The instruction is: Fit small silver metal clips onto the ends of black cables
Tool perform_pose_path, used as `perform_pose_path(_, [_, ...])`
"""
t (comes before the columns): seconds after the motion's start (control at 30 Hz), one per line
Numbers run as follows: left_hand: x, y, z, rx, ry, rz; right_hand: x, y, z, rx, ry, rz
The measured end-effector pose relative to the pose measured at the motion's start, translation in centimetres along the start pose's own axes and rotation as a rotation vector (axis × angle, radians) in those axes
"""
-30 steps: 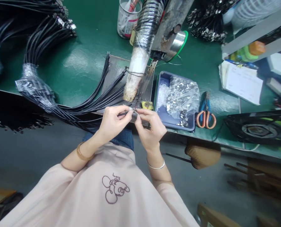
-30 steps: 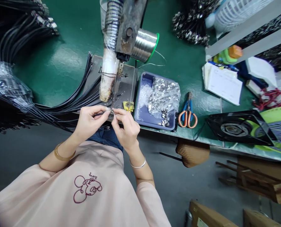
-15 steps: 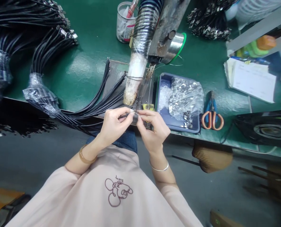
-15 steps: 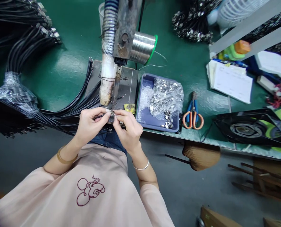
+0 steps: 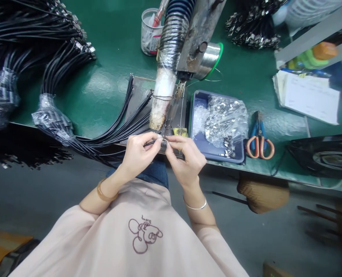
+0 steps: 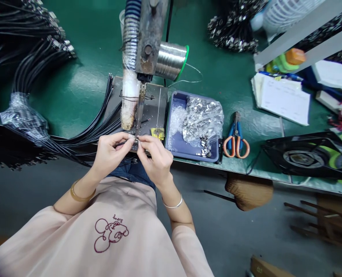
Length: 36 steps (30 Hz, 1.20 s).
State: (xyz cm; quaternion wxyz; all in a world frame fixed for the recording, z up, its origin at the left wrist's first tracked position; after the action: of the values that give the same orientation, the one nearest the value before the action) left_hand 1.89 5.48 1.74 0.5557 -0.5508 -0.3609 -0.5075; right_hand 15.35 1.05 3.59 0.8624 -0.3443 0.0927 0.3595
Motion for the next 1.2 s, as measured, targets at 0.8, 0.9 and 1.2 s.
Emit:
perform_pose_path(0.8, [-2.8, 1.2, -0.4, -0.189, -0.279, -0.380, -0.6, -0.3, -1.3, 0.021, -0.123, -0.013])
perform_pose_path(0.9, [-3.0, 1.2, -0.5, -0.234, -0.337, -0.438, 0.1, -0.3, -1.3, 0.004, 0.053, 0.125])
perform_pose_path(1.2, [-3.3, 1.2, -1.2, -0.170, -0.373, -0.407, 1.7, -2.9, -2.1, 0.128, 0.277, 0.179])
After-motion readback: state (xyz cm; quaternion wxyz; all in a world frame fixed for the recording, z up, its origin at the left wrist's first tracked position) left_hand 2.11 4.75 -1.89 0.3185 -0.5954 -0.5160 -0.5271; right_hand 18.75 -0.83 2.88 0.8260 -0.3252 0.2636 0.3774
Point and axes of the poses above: each hand's wrist, its own z-axis towards the middle knuckle, its own y-axis out of the palm, x = y × z, the point moved 6 cm from there along z, towards the middle knuckle, and after that the axes turned 4 degrees about -y, right-handed, at the moved point
